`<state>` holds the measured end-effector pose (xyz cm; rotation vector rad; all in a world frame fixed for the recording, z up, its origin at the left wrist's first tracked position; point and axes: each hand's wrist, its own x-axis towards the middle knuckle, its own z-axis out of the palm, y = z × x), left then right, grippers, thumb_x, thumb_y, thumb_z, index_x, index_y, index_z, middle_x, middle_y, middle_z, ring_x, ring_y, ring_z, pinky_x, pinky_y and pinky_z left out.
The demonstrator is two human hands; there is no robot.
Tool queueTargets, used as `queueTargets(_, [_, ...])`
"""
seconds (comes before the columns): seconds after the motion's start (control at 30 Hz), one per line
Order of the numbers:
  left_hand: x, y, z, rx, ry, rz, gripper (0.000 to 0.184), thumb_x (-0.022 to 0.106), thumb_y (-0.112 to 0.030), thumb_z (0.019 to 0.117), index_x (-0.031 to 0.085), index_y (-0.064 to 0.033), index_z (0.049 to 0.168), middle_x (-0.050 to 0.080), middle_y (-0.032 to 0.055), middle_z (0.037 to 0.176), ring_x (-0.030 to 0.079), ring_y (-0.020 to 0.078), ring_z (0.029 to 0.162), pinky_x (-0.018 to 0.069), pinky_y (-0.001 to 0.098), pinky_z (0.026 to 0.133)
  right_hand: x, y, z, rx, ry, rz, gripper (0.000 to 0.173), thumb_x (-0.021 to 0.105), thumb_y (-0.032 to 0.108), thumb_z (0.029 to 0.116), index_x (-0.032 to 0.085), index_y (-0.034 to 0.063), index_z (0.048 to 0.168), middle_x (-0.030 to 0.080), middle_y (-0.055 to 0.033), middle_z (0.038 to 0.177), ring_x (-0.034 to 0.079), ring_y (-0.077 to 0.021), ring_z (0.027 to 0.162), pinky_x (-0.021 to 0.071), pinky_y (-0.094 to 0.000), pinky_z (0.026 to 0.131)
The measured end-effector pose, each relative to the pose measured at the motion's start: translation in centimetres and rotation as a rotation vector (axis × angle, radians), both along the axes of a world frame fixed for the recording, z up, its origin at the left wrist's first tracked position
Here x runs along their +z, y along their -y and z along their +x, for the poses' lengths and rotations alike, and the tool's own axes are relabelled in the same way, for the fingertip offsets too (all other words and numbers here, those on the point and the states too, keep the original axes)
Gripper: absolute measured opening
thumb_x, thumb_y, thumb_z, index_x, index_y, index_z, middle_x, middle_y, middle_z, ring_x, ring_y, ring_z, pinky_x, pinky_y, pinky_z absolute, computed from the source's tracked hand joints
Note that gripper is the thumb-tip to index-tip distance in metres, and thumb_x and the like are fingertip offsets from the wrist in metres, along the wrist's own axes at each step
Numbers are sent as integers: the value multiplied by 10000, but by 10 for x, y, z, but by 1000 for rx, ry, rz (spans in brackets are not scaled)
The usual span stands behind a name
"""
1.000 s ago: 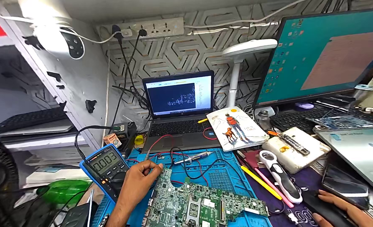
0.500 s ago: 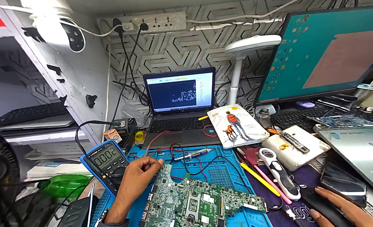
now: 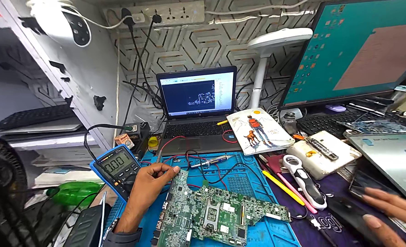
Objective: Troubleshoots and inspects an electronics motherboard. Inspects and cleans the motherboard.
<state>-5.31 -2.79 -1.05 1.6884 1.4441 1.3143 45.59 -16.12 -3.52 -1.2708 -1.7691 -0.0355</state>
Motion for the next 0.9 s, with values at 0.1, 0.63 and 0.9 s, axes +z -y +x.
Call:
queueTargets(0.1, [14,8,4,-5,-2,49,153,803,-299,865,784,-159,804,664,7,712,535,118,551,424,250,487,59,-20,-55,103,94,61,266,646,279,983,775,96,1126,730,-118,1209,687,-233,1146,571,-453,972])
queueTargets(0.63, [57,42,11,-41,-24,94,222,706,-368,933,769,-180,832,615,-22,643,403,67,416,323,219,378,151,-139,-290,748,467,-687,297,771,259,930,710,0,1062,692,-96,764,668,-170,628,588,-369,623])
queueTargets(0.9, [86,39,-25,45,120,36,261,561,-317,1044,770,-161,1059,554,-64,628,429,10,451,378,164,413,238,-121,-226,812,154,-570,211,696,175,979,664,-20,1056,706,-43,759,688,-85,651,596,-250,616])
